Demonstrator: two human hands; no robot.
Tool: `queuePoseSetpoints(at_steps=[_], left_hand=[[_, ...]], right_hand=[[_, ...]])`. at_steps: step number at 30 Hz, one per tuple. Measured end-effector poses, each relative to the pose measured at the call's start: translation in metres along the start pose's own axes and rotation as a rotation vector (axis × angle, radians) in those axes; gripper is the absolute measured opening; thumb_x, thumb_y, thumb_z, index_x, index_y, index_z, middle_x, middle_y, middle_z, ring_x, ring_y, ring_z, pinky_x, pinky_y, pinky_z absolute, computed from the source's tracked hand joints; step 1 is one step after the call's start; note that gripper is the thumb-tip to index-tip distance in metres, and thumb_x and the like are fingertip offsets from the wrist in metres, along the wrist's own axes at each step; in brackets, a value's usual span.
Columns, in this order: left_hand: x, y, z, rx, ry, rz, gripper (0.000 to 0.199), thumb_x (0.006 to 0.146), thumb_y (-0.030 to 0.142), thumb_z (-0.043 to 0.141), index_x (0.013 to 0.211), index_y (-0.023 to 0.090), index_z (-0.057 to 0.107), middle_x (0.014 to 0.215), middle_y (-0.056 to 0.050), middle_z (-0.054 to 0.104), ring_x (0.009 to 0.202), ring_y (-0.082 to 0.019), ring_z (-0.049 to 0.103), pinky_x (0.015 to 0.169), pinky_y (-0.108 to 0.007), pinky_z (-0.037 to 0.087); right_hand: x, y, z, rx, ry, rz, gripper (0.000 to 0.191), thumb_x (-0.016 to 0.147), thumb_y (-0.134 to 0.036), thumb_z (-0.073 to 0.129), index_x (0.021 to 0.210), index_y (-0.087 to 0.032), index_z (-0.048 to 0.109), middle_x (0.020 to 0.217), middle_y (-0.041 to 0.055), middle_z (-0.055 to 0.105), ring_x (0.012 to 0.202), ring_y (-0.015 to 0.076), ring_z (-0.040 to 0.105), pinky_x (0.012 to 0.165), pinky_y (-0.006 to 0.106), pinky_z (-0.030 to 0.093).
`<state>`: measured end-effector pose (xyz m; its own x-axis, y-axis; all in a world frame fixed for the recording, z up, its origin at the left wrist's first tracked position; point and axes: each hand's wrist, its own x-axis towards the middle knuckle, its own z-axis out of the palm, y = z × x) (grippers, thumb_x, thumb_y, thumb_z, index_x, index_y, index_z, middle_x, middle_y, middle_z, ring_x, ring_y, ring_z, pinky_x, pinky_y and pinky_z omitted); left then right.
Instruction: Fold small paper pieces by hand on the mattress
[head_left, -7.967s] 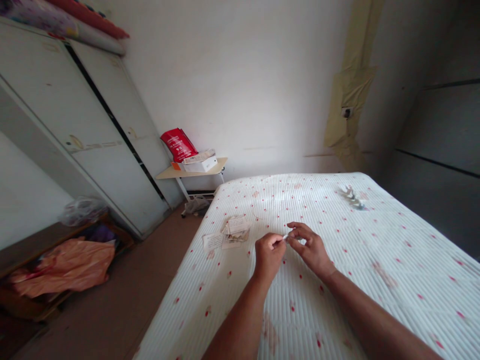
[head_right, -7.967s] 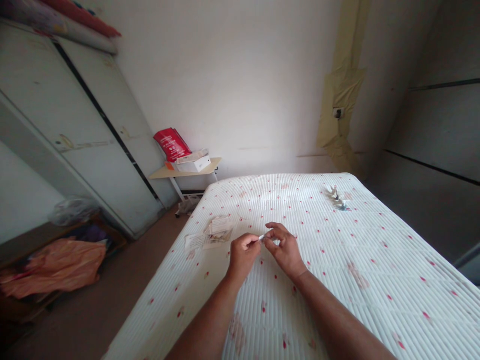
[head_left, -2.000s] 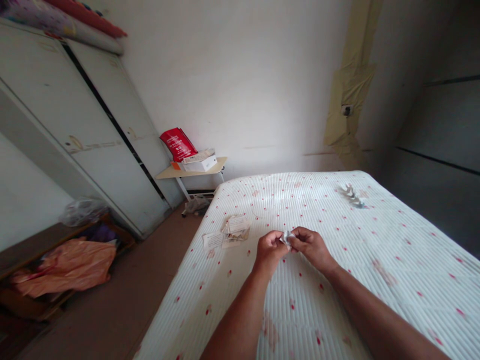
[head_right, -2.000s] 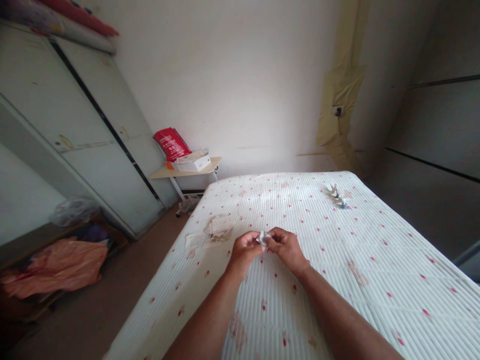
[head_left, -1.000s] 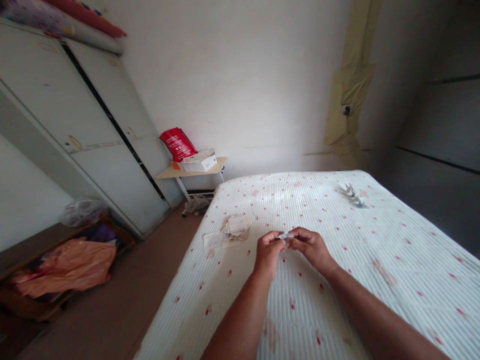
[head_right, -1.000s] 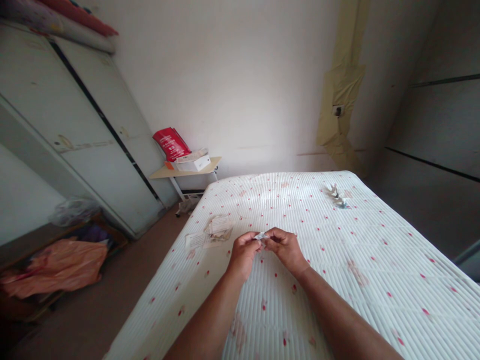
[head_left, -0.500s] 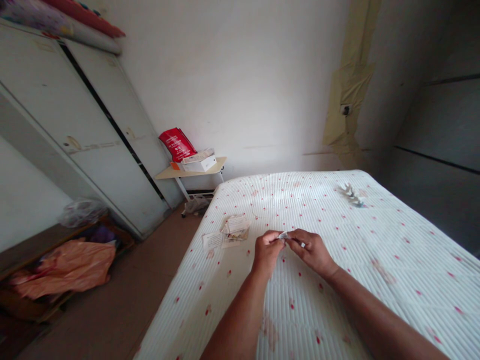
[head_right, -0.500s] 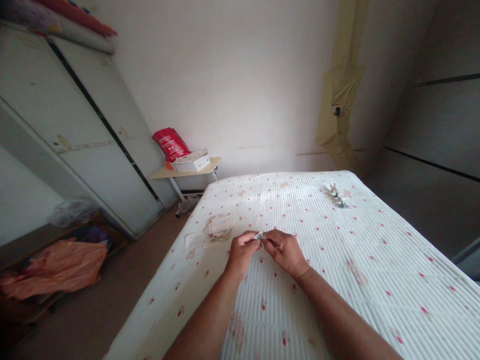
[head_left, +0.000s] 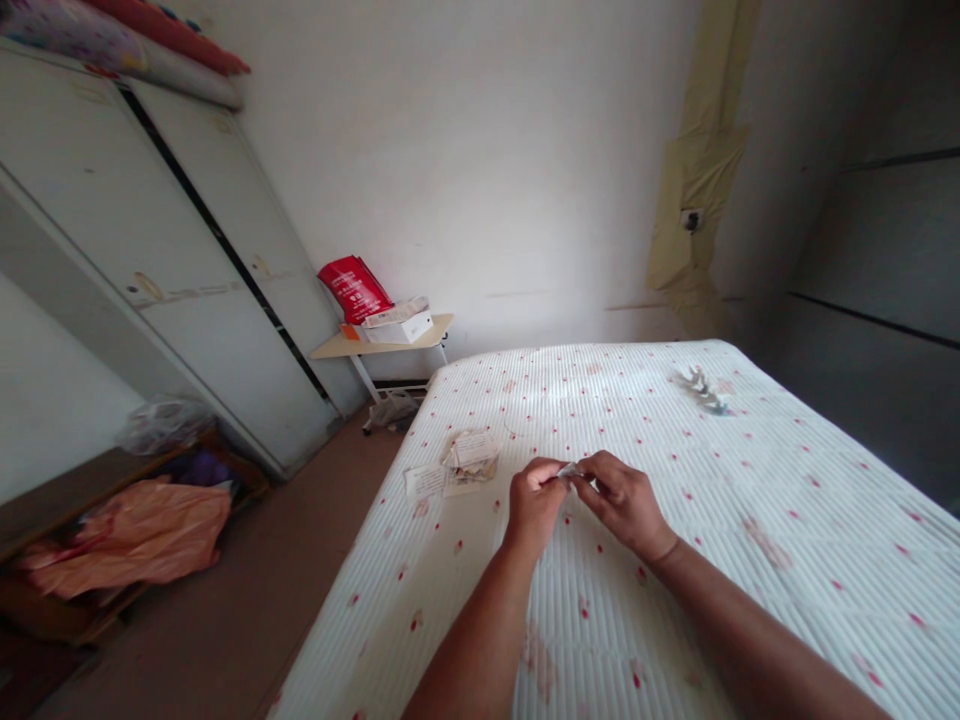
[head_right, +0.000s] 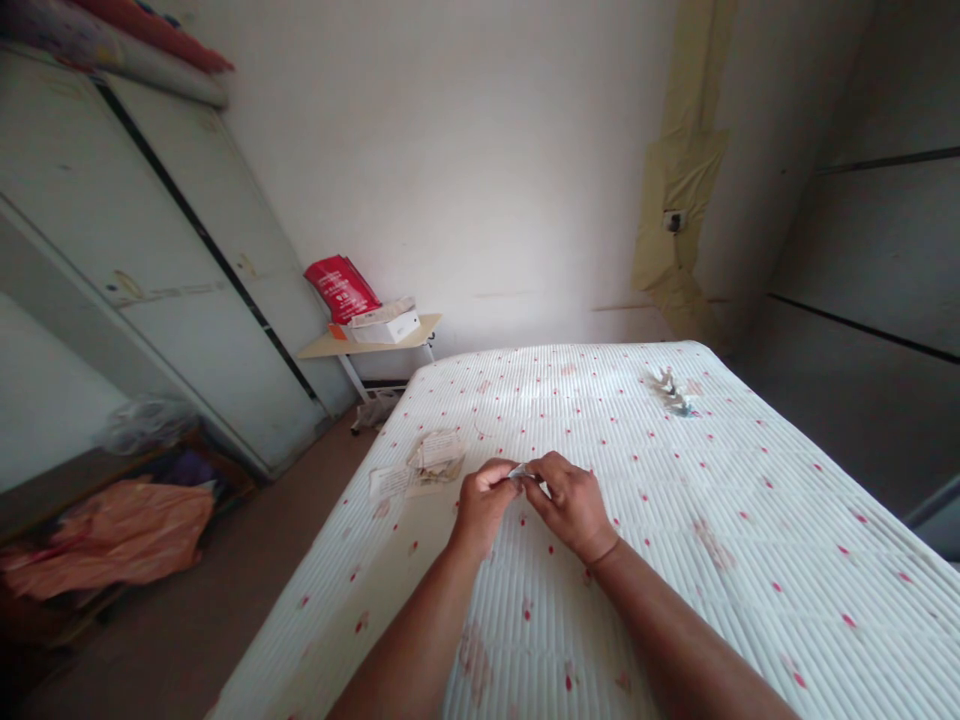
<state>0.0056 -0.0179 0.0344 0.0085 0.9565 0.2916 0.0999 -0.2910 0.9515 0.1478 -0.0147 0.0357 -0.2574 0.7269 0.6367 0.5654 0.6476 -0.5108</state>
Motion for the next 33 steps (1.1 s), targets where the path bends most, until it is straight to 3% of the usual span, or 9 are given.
queuePoseSetpoints(at_steps=[5,9,27,33], left_hand=[[0.0005,0.0019,0.0002,0.067,0.038,0.103,0.024,0.069,0.009,0.049,0.078,0.015,0.069,0.078,-0.004,0.063,0.079,-0.015,0.058,0.073,-0.024,0.044],[0.0008,0.0006,-0.0013,0.063,0.034,0.109,0.021,0.069,0.008,0.05,0.074,0.015,0.069,0.077,-0.004,0.062,0.078,-0.015,0.057,0.072,-0.024,0.043],[-0.0001,0.0081,-0.0045,0.028,-0.07,0.056,0.011,0.069,0.01,0.052,0.064,0.014,0.061,0.067,0.0,0.052,0.069,-0.012,0.049,0.063,-0.021,0.036],[-0.0011,0.0098,-0.003,0.052,-0.071,0.053,0.012,0.072,0.019,0.057,0.061,0.013,0.058,0.063,0.001,0.047,0.065,-0.011,0.045,0.06,-0.021,0.034]], right_hand=[[0.0003,-0.0004,0.003,0.061,0.06,-0.091,0.014,0.085,-0.022,0.046,0.081,-0.019,0.06,0.071,0.0033,0.058,0.064,0.0134,0.056,0.057,0.024,0.044],[0.0003,0.0029,0.0017,0.164,0.041,-0.122,0.014,0.086,-0.02,0.046,0.087,-0.02,0.06,0.074,0.0033,0.058,0.069,0.0138,0.057,0.061,0.025,0.047],[0.0016,0.0016,-0.0019,0.224,0.054,-0.037,0.009,0.083,-0.022,0.051,0.081,-0.019,0.06,0.073,0.0026,0.057,0.065,0.0128,0.055,0.057,0.024,0.045],[0.0019,0.0021,-0.0018,0.207,0.057,-0.047,0.009,0.083,-0.022,0.051,0.08,-0.019,0.059,0.072,0.0019,0.056,0.065,0.0127,0.055,0.057,0.024,0.044]])
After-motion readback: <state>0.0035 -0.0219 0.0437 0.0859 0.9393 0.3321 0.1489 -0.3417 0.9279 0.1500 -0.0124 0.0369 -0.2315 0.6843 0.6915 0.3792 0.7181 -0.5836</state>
